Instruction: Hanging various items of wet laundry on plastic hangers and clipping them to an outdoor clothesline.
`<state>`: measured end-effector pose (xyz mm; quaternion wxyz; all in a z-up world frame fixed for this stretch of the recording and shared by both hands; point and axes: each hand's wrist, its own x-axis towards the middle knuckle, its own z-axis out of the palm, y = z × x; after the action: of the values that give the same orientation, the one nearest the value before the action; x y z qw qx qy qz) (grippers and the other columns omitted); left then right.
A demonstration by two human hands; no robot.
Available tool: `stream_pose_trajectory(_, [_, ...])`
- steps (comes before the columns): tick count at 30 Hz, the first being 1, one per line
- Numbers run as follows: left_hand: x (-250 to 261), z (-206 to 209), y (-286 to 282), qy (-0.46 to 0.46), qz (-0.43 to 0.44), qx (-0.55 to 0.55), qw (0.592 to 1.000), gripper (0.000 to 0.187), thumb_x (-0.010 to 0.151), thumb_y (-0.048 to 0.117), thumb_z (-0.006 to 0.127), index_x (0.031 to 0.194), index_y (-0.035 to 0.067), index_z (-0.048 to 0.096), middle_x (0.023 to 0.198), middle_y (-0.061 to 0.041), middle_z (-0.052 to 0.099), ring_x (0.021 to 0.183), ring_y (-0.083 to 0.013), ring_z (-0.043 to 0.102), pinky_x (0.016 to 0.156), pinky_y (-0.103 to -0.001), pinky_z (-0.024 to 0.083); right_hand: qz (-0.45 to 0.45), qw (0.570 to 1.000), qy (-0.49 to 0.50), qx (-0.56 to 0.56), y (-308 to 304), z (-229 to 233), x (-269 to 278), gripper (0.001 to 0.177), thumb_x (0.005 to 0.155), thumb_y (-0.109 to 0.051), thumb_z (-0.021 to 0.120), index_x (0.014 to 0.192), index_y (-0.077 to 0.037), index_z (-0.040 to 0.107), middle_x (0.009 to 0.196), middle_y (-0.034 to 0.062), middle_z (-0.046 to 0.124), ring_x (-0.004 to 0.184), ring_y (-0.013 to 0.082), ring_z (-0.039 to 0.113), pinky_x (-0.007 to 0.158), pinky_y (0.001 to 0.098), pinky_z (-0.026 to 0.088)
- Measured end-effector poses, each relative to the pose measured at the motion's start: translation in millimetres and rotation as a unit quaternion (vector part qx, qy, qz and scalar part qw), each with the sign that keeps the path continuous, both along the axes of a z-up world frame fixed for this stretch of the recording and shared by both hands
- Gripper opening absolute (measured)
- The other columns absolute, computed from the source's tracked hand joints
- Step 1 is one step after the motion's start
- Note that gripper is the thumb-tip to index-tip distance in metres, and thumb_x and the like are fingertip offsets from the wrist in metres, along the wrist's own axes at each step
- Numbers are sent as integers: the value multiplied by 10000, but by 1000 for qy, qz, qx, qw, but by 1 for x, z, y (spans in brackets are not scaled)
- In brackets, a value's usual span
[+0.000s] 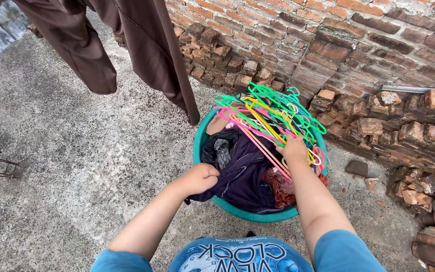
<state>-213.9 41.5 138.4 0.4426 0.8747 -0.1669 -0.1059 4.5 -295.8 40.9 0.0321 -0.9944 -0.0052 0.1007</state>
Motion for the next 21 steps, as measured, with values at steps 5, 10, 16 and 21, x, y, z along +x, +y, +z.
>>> stream_pose_trajectory(5, [39,-43,24,-12,69,-36,997,289,823,181,535,962,21,733,962,-186,724,948,-367,689,862,-431,537,44,999,-17,-14,-16,-20,-2,805,748,-518,845,1394,-143,545,1324,226,510,1165,385,625,938,470,547])
stream_pose_trajectory(10, [96,-82,12,179,158,174,955,409,873,282,527,1106,62,782,1184,-208,743,1126,-382,691,1002,-431,529,63,998,8,-6,-11,-11,-21,742,779,-468,840,1358,-106,550,1323,224,501,1150,382,628,934,479,548])
stream_pose_trajectory(16, [114,-84,-75,227,149,298,915,653,885,474,610,1431,117,562,1525,-179,474,1406,-398,451,1142,-550,383,73,997,-3,7,-10,-13,-26,708,775,-447,849,1325,-112,555,1271,199,506,1148,374,620,904,489,553])
stream_pose_trajectory(21, [141,-161,-128,136,257,209,934,1001,770,534,777,1493,8,327,1484,-184,411,1337,-414,406,1070,-562,359,75,997,-7,-6,-11,-17,-26,708,781,-482,830,1337,-136,560,1252,179,533,1148,364,629,925,520,537])
